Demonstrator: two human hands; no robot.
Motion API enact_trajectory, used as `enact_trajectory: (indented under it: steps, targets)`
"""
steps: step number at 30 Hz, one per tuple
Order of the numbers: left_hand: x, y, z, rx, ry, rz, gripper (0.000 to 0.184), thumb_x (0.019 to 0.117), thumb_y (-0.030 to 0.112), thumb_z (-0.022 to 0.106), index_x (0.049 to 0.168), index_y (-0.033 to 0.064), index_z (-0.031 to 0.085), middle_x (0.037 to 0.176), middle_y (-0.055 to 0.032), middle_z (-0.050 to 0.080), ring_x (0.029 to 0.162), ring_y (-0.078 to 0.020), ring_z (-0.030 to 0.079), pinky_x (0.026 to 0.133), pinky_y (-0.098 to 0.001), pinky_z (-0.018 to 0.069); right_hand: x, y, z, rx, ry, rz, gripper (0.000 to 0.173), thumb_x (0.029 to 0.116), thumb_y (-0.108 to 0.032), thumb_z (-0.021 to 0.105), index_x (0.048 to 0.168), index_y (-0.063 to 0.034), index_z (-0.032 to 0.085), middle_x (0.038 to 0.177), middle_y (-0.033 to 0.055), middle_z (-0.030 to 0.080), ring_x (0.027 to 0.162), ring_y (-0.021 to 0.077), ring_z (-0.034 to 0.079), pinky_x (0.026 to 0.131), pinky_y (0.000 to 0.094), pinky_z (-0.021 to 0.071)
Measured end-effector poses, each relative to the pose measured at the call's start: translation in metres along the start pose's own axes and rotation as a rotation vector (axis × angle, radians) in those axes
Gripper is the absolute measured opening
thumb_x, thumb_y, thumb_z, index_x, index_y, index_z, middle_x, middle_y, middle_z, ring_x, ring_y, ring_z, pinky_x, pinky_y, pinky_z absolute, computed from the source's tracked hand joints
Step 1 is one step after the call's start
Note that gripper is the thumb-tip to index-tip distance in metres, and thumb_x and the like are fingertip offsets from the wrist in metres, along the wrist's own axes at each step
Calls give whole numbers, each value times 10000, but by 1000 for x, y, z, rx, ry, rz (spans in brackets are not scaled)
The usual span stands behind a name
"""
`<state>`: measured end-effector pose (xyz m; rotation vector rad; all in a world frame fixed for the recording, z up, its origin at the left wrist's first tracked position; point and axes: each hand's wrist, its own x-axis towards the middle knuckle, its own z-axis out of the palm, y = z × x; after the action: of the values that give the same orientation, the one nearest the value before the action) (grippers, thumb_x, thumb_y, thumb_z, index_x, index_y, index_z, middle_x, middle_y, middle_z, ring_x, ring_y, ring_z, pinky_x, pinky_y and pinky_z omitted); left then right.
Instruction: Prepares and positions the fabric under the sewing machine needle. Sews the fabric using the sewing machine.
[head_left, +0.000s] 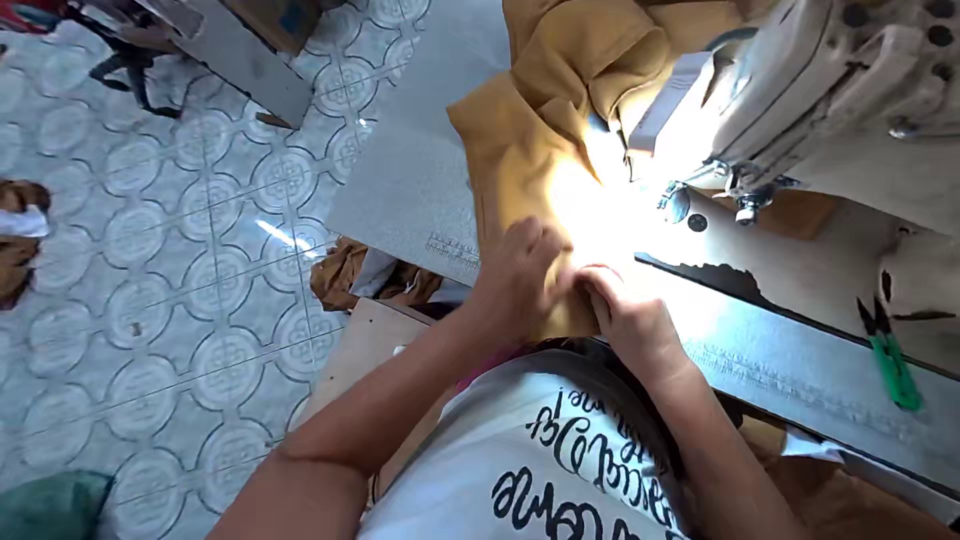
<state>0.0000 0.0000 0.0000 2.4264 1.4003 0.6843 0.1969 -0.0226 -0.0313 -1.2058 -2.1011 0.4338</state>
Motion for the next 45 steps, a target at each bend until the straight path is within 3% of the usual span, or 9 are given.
enact_trajectory:
  steps: [3,8,11,15,20,27,33,39,45]
  targets:
    - [-54,1,13,32,-55,-28,506,883,559,698,1016,70,699,1140,-155,660,1129,-336,630,906,-520,542,-6,7,-1,24,11,9,227,1013,-27,548,1113,-42,751,1089,116,759,989,223,745,857,366,614]
    - [-80,-9,14,-81,-44,-67,208,977,262,660,943,57,681,1290,-130,656,1380,-302,520,1141,-496,435,-7,15,-10,167,-35,11,255,1004,-31,543,1152,-40,750,1079,104,752,994,180,719,908,345,583]
    - [-79,-8,9,-164,-49,-106,175,1003,193,608,947,45,683,1299,-107,665,1392,-266,520,1167,-503,408,-11,16,-17,232,-127,13,287,1045,-228,563,1166,-35,738,1213,91,729,1160,153,679,1013,332,547]
    - [-77,-1,14,-142,33,-121,182,1043,159,533,1033,33,663,1256,-95,695,1373,-275,543,1165,-520,405,-19,5,-16,128,-191,-30,505,912,-480,724,1176,-50,716,1316,132,677,1176,222,681,918,389,596]
    - [-79,3,32,-44,146,-93,311,966,351,673,1083,63,647,1254,-113,688,1351,-333,552,1139,-589,401,-21,-5,1,-31,-1,-34,155,975,-122,614,1004,-44,745,1182,119,739,1058,223,729,864,362,606]
    - [-94,-15,27,120,243,-106,320,937,19,523,1217,123,639,1349,-50,668,1438,-275,477,1182,-645,292,-25,-6,6,-253,33,24,133,982,-164,629,991,-104,747,1180,73,748,1005,262,730,798,437,583]
    - [-103,-23,32,192,170,-117,559,860,197,716,1399,157,572,1491,-67,566,1503,-335,370,1173,-696,238,-21,-16,12,-311,150,101,115,906,-106,668,992,-65,733,955,108,762,788,287,730,658,454,573]
    - [-99,-29,20,3,324,-203,421,905,100,673,1321,114,613,1434,-64,612,1480,-321,408,1194,-656,264,-21,-20,7,-270,165,144,177,878,-109,720,1041,-41,735,1054,129,768,883,307,747,729,466,596]
    - [-97,-36,16,170,351,-262,549,768,107,820,1288,116,644,1470,-141,564,1432,-427,434,1119,-664,364,-23,-22,8,-355,222,160,201,767,-67,777,963,-57,735,855,134,717,830,347,703,693,453,566]
